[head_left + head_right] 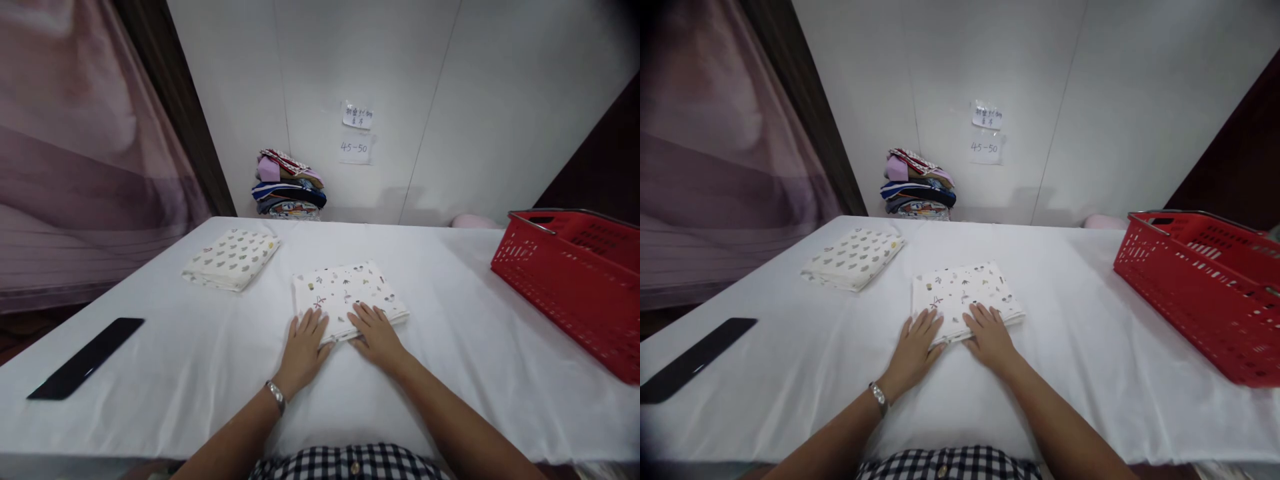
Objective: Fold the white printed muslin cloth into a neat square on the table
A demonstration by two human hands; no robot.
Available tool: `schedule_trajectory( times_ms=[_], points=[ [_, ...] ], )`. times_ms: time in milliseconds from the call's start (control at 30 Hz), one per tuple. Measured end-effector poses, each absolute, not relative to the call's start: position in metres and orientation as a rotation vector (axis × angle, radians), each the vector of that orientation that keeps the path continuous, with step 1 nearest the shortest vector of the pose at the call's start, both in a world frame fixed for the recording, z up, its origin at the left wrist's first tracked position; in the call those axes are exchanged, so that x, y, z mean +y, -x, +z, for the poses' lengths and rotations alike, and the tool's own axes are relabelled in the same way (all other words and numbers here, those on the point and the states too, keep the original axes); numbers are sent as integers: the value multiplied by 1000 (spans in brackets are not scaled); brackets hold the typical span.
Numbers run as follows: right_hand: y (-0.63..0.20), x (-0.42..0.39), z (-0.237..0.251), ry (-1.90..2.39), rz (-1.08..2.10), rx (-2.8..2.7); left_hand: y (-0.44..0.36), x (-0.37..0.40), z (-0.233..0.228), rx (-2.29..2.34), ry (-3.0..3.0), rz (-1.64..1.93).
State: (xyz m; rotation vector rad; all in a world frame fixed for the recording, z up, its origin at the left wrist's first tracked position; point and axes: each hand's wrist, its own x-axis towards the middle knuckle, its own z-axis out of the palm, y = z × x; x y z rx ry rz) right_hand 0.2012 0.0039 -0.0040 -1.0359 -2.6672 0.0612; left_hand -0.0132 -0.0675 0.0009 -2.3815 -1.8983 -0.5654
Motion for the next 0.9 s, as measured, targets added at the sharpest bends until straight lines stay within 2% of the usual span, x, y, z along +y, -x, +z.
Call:
schedule_trajectory(
  times_ms=[200,400,533,900],
  points=[
    [-204,7,-7,1048,25,-2648,29,-72,2,-2029,2486,-804],
    [-204,6,-7,1035,-2,-2655,61,-29,21,-2404,1993,-1338],
    [-204,7,-8,1020,-14,-2655,81,12,21,-2716,1804,-1132],
    [-204,6,-4,1005,-9,-2663,105,60,14,-2687,1973,-1017]
  ],
)
